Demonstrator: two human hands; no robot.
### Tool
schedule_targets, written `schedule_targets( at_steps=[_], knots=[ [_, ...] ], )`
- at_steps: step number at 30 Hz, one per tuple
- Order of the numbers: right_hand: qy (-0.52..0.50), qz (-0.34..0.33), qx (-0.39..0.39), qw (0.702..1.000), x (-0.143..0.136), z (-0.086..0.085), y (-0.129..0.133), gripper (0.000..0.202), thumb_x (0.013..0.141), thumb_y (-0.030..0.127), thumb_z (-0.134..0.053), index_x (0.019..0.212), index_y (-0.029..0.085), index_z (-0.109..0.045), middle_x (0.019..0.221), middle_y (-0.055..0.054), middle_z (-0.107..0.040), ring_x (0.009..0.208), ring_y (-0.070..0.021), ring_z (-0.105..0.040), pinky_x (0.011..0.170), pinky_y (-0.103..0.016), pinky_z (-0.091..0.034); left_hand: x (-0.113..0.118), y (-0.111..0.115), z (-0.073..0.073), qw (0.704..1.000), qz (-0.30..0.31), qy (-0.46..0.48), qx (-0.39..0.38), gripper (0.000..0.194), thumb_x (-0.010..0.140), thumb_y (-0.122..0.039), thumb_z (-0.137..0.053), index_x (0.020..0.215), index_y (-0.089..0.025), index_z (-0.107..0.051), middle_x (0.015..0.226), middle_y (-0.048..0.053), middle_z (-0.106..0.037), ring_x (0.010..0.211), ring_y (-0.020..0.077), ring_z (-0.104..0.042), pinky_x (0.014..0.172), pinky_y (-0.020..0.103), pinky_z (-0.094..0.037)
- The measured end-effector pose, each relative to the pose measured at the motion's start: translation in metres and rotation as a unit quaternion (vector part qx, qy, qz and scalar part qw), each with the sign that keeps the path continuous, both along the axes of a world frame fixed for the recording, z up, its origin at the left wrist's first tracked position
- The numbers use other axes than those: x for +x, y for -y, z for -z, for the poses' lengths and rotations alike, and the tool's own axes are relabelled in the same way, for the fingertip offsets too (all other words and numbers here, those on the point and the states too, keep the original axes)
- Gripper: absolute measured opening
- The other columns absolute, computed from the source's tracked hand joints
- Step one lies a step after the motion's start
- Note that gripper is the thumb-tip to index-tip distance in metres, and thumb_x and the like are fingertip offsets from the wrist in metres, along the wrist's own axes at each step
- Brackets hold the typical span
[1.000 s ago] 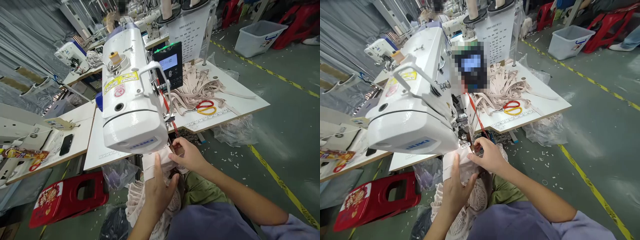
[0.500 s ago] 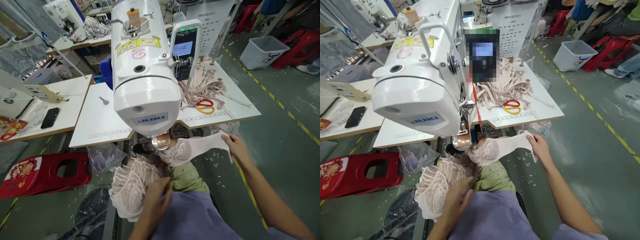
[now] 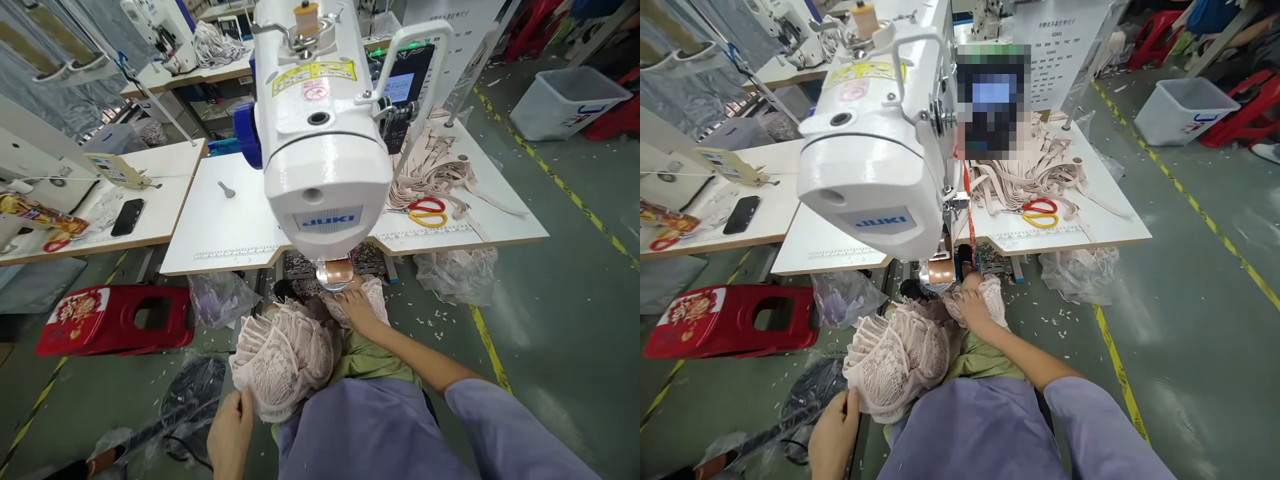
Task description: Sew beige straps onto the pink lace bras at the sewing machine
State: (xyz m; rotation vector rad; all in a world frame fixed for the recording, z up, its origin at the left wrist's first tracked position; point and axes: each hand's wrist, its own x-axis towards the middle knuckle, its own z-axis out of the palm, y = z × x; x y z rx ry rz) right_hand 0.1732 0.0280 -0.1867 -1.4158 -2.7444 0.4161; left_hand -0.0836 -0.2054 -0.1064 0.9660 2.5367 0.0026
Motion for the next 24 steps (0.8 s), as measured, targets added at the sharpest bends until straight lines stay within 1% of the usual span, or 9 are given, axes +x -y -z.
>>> schedule_targets(
  at_steps=[3, 6, 8, 10, 13, 15, 18, 21, 24],
  knots=[
    [0.016, -0.029, -0.022, 0.999, 0.001, -0.003, -0.004, 0.02, 0.094, 0.022, -0.059, 0.112, 0.015, -0.064, 0.105, -0.01, -0.067, 0.097, -0.022, -0.064, 0.085, -0.039, -0.054, -0.012, -0.003, 0.002, 0.999, -0.034, -0.002, 0.035, 0.043, 0.077, -0.065, -0.031, 0.063, -0.026, -0.043, 0.071, 0.011, -0.062, 0.071, 0.0294, -0.062, 0.062, 0.035, -0.044],
    [0.012, -0.043, -0.038, 0.998, 0.012, -0.009, -0.006, 0.02, 0.092, 0.012, -0.054, 0.106, 0.016, -0.067, 0.095, -0.012, -0.069, 0.093, -0.0233, -0.065, 0.078, -0.033, -0.051, -0.021, -0.004, 0.007, 0.998, -0.01, 0.026, 0.055, 0.04, 0.076, -0.062, -0.031, 0.059, -0.027, -0.042, 0.064, 0.009, -0.059, 0.066, 0.0275, -0.061, 0.062, 0.035, -0.045],
    [0.005, -0.046, -0.043, 0.998, 0.021, -0.012, -0.006, 0.02, 0.094, 0.014, -0.051, 0.106, 0.018, -0.067, 0.1, -0.011, -0.067, 0.096, -0.0229, -0.064, 0.079, -0.031, -0.049, -0.021, -0.006, 0.008, 0.998, -0.002, 0.027, 0.061, 0.04, 0.078, -0.06, -0.03, 0.059, -0.027, -0.041, 0.062, 0.006, -0.057, 0.064, 0.0256, -0.059, 0.061, 0.033, -0.044],
    [0.002, -0.033, -0.042, 0.999, 0.032, -0.014, -0.003, 0.02, 0.092, 0.02, -0.056, 0.11, 0.018, -0.064, 0.107, -0.014, -0.065, 0.101, -0.0254, -0.062, 0.084, -0.033, -0.048, -0.018, -0.008, 0.008, 0.997, 0.011, 0.004, 0.081, 0.04, 0.08, -0.061, -0.033, 0.06, -0.026, -0.041, 0.062, 0.005, -0.057, 0.064, 0.0244, -0.058, 0.06, 0.032, -0.042],
    [0.008, 0.003, -0.038, 0.999, 0.044, -0.012, 0.001, 0.037, 0.084, 0.032, -0.069, 0.114, 0.013, -0.059, 0.111, -0.021, -0.061, 0.102, -0.0332, -0.061, 0.081, -0.037, -0.048, -0.014, -0.01, 0.008, 0.989, 0.079, -0.036, 0.117, 0.04, 0.081, -0.059, -0.036, 0.058, -0.026, -0.036, 0.059, 0.003, -0.053, 0.059, 0.0217, -0.054, 0.057, 0.03, -0.039],
    [0.014, 0.018, -0.046, 0.999, 0.048, -0.009, 0.004, 0.034, 0.085, 0.035, -0.067, 0.109, 0.012, -0.058, 0.102, -0.02, -0.063, 0.089, -0.0325, -0.063, 0.068, -0.035, -0.047, -0.012, -0.009, 0.008, 0.985, 0.111, -0.045, 0.123, 0.04, 0.084, -0.054, -0.034, 0.056, -0.027, -0.03, 0.056, 0.002, -0.049, 0.054, 0.0195, -0.05, 0.055, 0.03, -0.036],
    [0.014, 0.006, -0.07, 0.997, 0.048, -0.01, 0.009, 0.02, 0.093, 0.031, -0.055, 0.099, 0.013, -0.06, 0.082, -0.014, -0.065, 0.065, -0.0243, -0.062, 0.053, -0.028, -0.038, -0.009, -0.004, 0.005, 0.984, 0.119, -0.058, 0.116, 0.039, 0.089, -0.046, -0.032, 0.055, -0.027, -0.028, 0.054, 0.002, -0.045, 0.054, 0.0196, -0.047, 0.057, 0.031, -0.034],
    [-0.011, -0.032, -0.087, 0.996, 0.048, -0.021, 0.013, 0.023, 0.097, 0.031, -0.046, 0.094, 0.017, -0.064, 0.084, -0.011, -0.068, 0.067, -0.02, -0.063, 0.055, -0.025, -0.037, 0.0, -0.002, -0.001, 0.977, 0.127, -0.11, 0.133, 0.039, 0.092, -0.047, -0.034, 0.059, -0.026, -0.04, 0.062, 0.007, -0.053, 0.064, 0.0245, -0.052, 0.062, 0.034, -0.037],
    [-0.035, -0.055, -0.095, 0.993, 0.054, -0.032, 0.006, 0.029, 0.098, 0.034, -0.044, 0.091, 0.02, -0.067, 0.087, -0.01, -0.07, 0.079, -0.0198, -0.065, 0.065, -0.025, -0.041, 0.017, -0.017, 0.0, 0.956, 0.191, -0.143, 0.168, 0.04, 0.091, -0.052, -0.041, 0.083, -0.018, -0.06, 0.089, 0.016, -0.066, 0.088, 0.0304, -0.06, 0.074, 0.037, -0.043]
  ],
)
